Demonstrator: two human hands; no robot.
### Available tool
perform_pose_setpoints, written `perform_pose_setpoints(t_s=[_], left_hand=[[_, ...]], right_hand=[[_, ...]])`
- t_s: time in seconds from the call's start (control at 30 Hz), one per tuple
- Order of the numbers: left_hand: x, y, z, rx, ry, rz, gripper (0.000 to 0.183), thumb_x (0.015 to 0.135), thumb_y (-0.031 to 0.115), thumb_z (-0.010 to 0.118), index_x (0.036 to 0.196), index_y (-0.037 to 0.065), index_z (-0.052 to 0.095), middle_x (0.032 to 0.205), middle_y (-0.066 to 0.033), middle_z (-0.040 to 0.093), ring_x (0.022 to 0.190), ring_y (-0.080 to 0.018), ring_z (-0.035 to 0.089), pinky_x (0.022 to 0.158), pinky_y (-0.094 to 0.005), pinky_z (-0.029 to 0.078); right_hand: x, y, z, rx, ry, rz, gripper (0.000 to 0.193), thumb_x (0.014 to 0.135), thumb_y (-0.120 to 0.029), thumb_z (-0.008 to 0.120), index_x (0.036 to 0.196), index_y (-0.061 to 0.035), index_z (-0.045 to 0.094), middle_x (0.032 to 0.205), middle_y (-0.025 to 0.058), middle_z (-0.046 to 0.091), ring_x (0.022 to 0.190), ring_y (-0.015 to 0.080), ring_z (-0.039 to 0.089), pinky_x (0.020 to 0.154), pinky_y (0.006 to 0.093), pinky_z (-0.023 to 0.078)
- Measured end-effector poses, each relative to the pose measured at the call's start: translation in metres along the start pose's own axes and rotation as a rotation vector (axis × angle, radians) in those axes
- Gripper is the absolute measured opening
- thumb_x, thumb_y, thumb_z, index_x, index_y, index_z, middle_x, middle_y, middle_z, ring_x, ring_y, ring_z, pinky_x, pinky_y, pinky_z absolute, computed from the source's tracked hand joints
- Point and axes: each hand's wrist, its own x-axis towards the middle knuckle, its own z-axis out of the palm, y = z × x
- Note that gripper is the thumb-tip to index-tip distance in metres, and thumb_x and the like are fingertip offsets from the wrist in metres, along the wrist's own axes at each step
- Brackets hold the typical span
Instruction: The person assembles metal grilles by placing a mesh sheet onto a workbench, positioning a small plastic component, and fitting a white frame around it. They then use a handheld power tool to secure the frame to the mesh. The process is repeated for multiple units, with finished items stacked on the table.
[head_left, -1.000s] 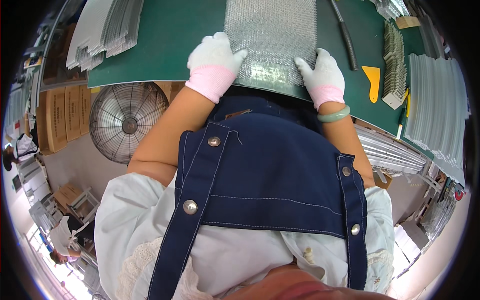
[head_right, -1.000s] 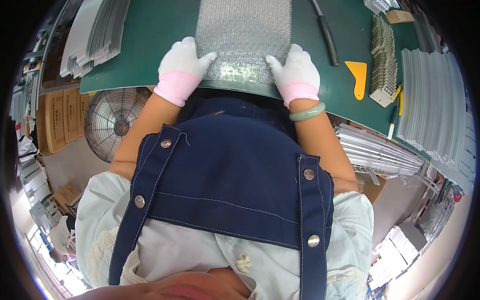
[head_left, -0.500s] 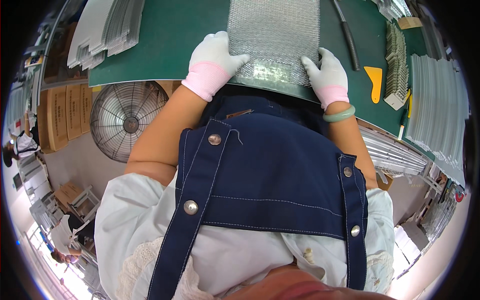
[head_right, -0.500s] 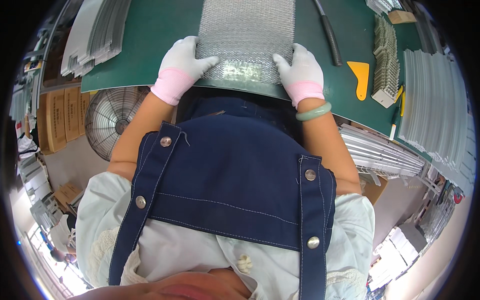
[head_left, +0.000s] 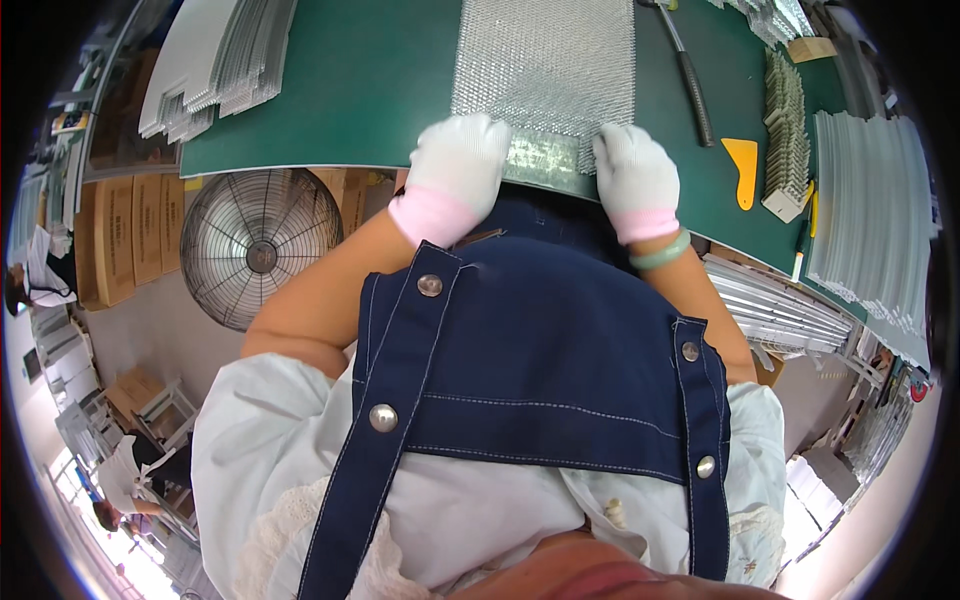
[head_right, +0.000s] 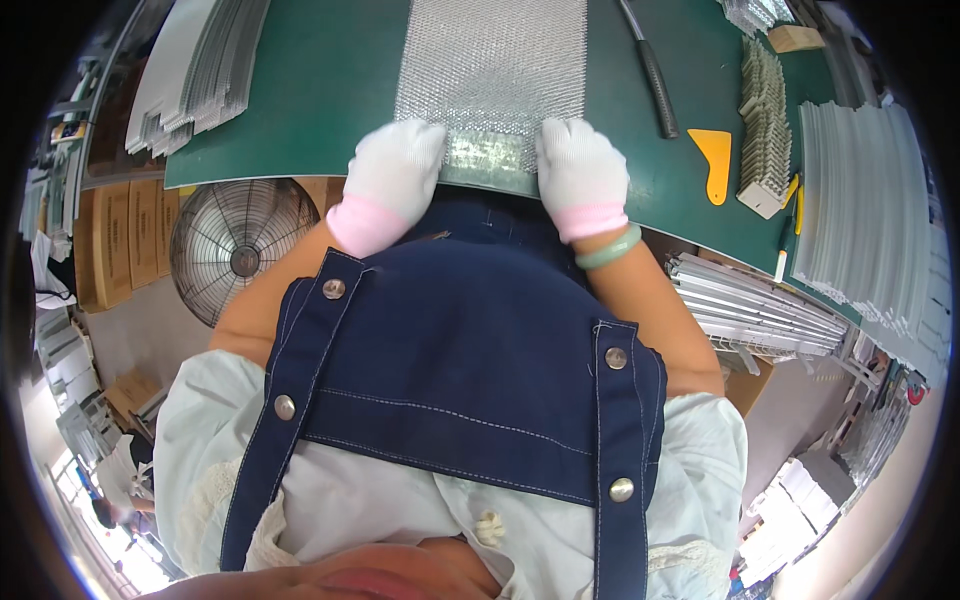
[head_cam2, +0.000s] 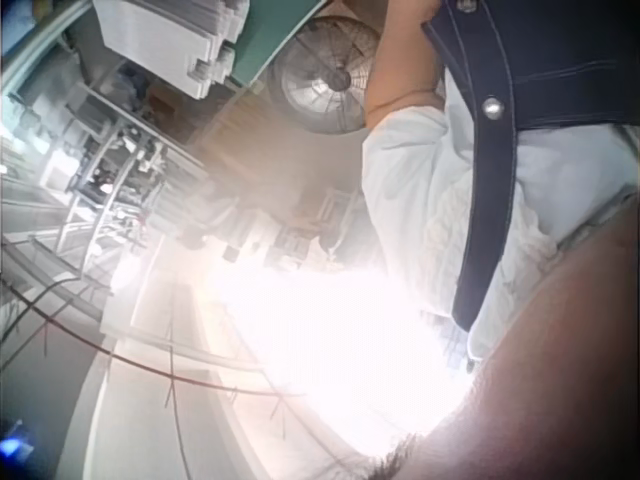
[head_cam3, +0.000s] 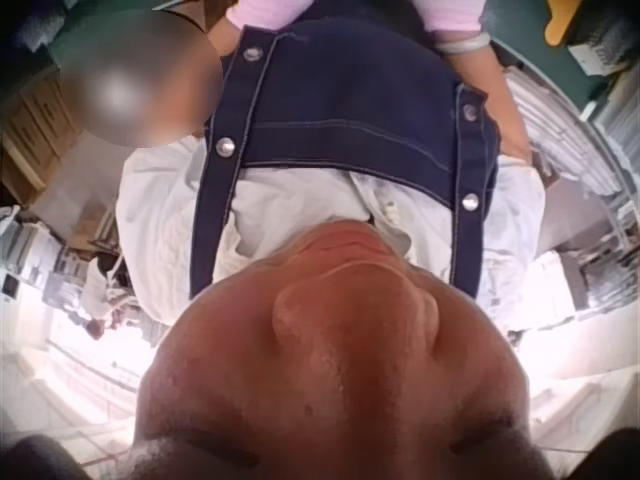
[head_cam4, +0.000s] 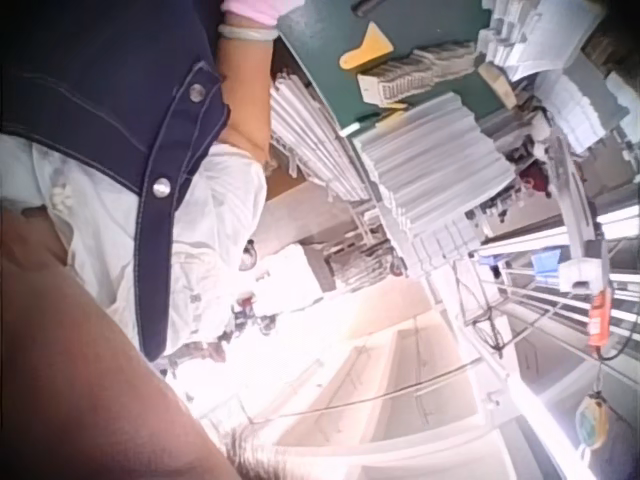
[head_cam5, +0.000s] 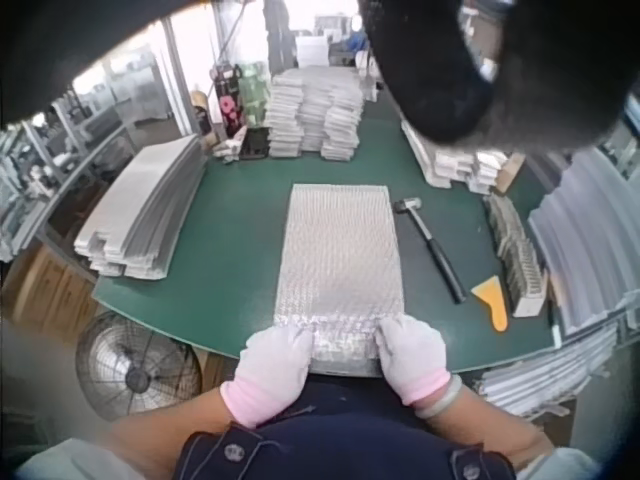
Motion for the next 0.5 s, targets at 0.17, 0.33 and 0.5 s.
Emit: perform_pose_setpoints(t_s=[0.17, 0.33, 0.5], left_hand=[[-0.023, 0.012, 0.01, 0.082, 0.162, 0.157, 0.043, 0.08, 0.032, 0.067, 0.106, -0.002, 0.058, 0.1, -0.0125, 0.055, 0.089, -0.027, 0.057, 0.074, -0.0391, 0.049], [-0.004, 0.016, -0.01, 0.084, -0.056, 0.105, 0.054, 0.081, 0.039, 0.067, 0.116, -0.001, 0.058, 0.092, -0.0113, 0.058, 0.084, -0.0273, 0.06, 0.071, -0.0412, 0.049], [0.003, 0.027, -0.004, 0.164, 0.014, 0.056, 0.049, 0.084, 0.04, 0.065, 0.123, 0.01, 0.059, 0.091, -0.0106, 0.059, 0.086, -0.0274, 0.061, 0.073, -0.0441, 0.048]], right_hand=[[-0.035, -0.018, -0.004, -0.089, 0.13, -0.222, 0.062, 0.078, -0.046, 0.071, 0.12, -0.0035, 0.059, 0.117, 0.0218, 0.057, 0.096, 0.0333, 0.06, 0.073, 0.0424, 0.053], [-0.021, -0.023, -0.017, -0.075, -0.025, -0.186, 0.066, 0.079, -0.056, 0.066, 0.12, -0.0058, 0.059, 0.098, 0.0186, 0.06, 0.083, 0.0301, 0.064, 0.064, 0.0393, 0.053], [-0.013, -0.037, -0.023, -0.139, -0.032, -0.134, 0.059, 0.082, -0.056, 0.063, 0.124, -0.0138, 0.059, 0.087, 0.0139, 0.061, 0.072, 0.0279, 0.066, 0.059, 0.0399, 0.052]])
